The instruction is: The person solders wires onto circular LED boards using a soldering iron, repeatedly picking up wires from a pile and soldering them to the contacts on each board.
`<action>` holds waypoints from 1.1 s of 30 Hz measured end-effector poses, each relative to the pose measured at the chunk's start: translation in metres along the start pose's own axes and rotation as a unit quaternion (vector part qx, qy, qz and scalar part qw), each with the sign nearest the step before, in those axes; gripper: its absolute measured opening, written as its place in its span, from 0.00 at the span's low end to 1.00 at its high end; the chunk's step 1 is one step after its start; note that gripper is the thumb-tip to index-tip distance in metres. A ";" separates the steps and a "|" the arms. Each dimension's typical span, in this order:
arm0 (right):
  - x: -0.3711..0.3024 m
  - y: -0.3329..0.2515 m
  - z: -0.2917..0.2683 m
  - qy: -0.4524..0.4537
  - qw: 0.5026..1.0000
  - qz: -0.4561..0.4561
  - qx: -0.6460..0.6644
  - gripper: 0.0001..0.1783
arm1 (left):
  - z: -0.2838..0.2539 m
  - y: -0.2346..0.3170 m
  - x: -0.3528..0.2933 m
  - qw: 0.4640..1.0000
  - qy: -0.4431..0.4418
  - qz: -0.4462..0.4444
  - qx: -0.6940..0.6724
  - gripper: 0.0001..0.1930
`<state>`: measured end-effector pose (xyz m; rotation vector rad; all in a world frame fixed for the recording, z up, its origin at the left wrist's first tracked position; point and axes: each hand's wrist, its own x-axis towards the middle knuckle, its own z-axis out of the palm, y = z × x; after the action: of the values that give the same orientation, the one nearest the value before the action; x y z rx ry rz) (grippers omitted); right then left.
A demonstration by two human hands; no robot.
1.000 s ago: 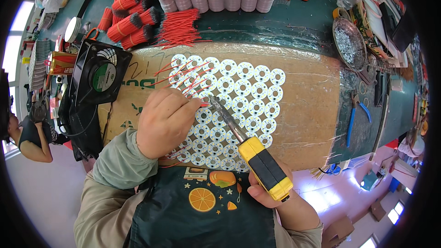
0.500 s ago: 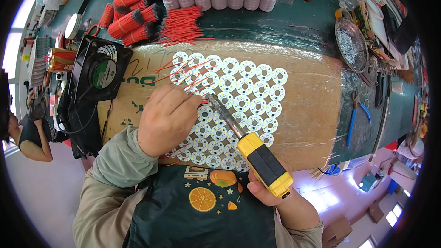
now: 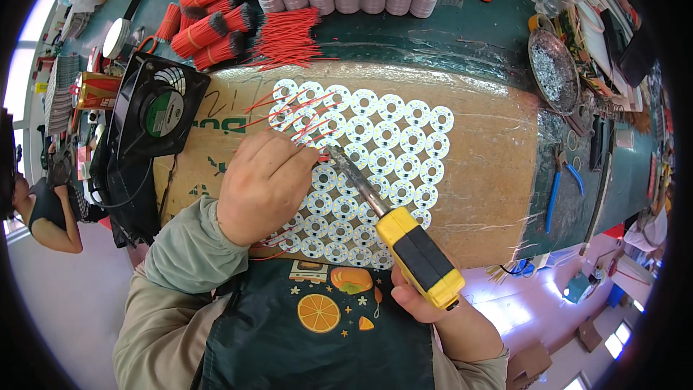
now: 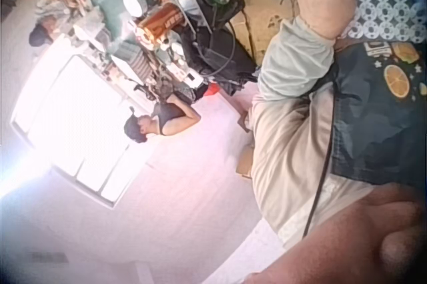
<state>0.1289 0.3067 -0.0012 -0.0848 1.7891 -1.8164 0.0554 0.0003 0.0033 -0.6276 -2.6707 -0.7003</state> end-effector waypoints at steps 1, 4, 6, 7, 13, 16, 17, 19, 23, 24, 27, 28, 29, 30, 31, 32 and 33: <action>-0.001 0.001 0.001 0.000 0.999 0.010 0.036 0.25 | 0.000 0.000 0.000 1.000 -0.002 0.000 0.000 0.15; -0.004 0.005 -0.003 -0.015 0.997 0.014 0.074 0.42 | 0.000 0.000 0.000 1.000 -0.001 0.000 -0.001 0.16; -0.004 0.005 -0.004 -0.030 0.997 0.009 0.075 0.46 | 0.000 0.000 0.000 1.000 -0.001 0.000 0.000 0.15; -0.004 0.003 -0.004 -0.029 0.996 0.007 0.080 0.45 | 0.000 0.000 0.000 1.000 -0.001 -0.002 0.001 0.15; -0.009 0.004 -0.006 -0.029 0.996 -0.007 0.080 0.45 | -0.002 0.002 0.000 1.000 0.026 -0.004 0.006 0.14; -0.006 -0.006 0.002 -0.006 0.995 -0.019 0.099 0.30 | -0.003 0.008 -0.002 1.000 0.023 -0.005 0.000 0.14; -0.005 -0.009 0.005 0.016 0.993 -0.027 0.112 0.16 | -0.002 0.008 -0.002 1.000 0.023 -0.005 -0.001 0.14; -0.006 -0.007 0.002 0.015 0.996 -0.031 0.086 0.15 | 0.001 0.006 -0.004 0.999 0.024 0.007 -0.026 0.15; -0.007 -0.006 0.002 0.019 0.997 -0.024 0.065 0.13 | 0.000 0.005 -0.004 1.000 0.001 0.019 -0.025 0.11; -0.008 -0.005 0.001 0.019 0.997 -0.024 0.066 0.13 | 0.000 0.005 -0.004 0.999 -0.004 0.016 -0.029 0.11; -0.012 0.005 -0.006 0.000 0.999 -0.038 0.003 0.12 | 0.000 0.006 -0.004 0.999 -0.010 0.012 -0.034 0.11; -0.017 0.013 -0.009 -0.018 0.999 -0.034 0.007 0.26 | 0.000 0.006 -0.004 0.999 -0.012 0.012 -0.035 0.11; -0.020 0.019 -0.011 -0.036 0.999 -0.030 0.011 0.43 | 0.000 0.006 -0.004 0.999 -0.013 0.012 -0.035 0.11; -0.023 0.021 -0.011 -0.036 0.999 -0.030 0.011 0.43 | 0.001 0.006 -0.004 0.999 -0.012 0.013 -0.036 0.11; -0.024 0.023 -0.011 -0.026 0.999 -0.017 0.003 0.42 | 0.001 0.006 -0.004 0.999 -0.012 0.014 -0.036 0.11; -0.025 0.023 -0.011 -0.017 1.000 -0.005 -0.005 0.41 | 0.001 0.006 -0.004 0.999 -0.012 0.014 -0.036 0.11; -0.025 0.023 -0.011 -0.016 1.000 -0.005 -0.005 0.41 | 0.001 0.006 -0.004 0.999 -0.011 0.014 -0.036 0.11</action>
<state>0.1530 0.3289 -0.0149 -0.1257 1.7778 -1.8027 0.0617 0.0041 0.0029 -0.6943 -2.6613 -0.7900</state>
